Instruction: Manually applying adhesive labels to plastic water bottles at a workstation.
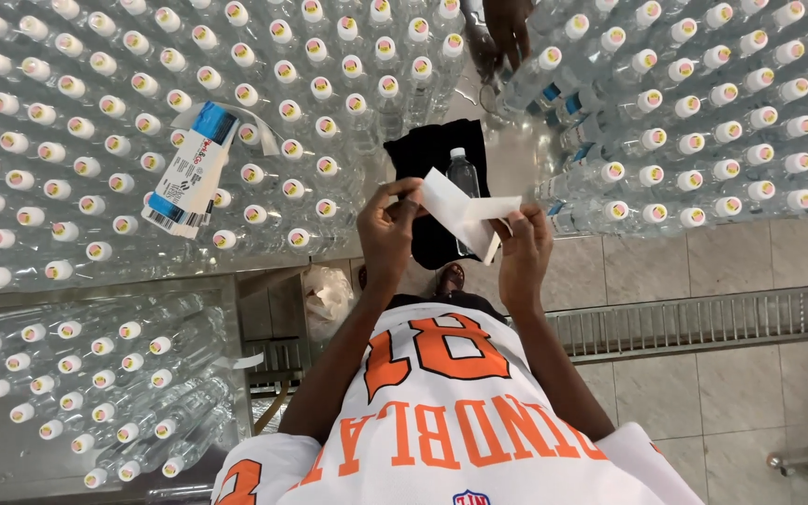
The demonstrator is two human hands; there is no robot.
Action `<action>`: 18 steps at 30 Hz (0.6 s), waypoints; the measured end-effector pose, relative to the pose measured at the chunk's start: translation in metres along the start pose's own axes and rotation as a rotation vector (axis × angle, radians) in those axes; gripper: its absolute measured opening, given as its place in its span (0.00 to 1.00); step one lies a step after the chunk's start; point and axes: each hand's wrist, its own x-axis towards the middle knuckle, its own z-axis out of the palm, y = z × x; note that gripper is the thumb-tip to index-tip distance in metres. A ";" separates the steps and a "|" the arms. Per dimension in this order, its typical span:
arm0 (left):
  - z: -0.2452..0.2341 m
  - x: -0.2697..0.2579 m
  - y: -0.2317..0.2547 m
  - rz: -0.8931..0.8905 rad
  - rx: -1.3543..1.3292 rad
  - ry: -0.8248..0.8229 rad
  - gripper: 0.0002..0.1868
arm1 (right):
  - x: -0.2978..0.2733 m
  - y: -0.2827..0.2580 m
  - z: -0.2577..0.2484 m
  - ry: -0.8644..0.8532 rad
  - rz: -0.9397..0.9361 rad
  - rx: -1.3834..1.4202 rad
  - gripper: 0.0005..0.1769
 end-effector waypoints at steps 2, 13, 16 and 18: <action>-0.006 0.008 -0.013 0.057 0.019 0.042 0.10 | -0.014 -0.002 -0.011 -0.167 0.023 -0.185 0.07; 0.024 0.000 0.000 0.183 0.054 -0.277 0.15 | 0.009 -0.053 0.001 -0.389 -0.253 -0.317 0.26; 0.027 -0.002 -0.003 0.205 0.081 -0.336 0.18 | 0.009 -0.042 0.005 -0.351 -0.241 -0.380 0.19; 0.023 0.002 -0.005 0.391 0.314 -0.202 0.19 | 0.010 -0.043 0.004 -0.220 -0.211 -0.363 0.14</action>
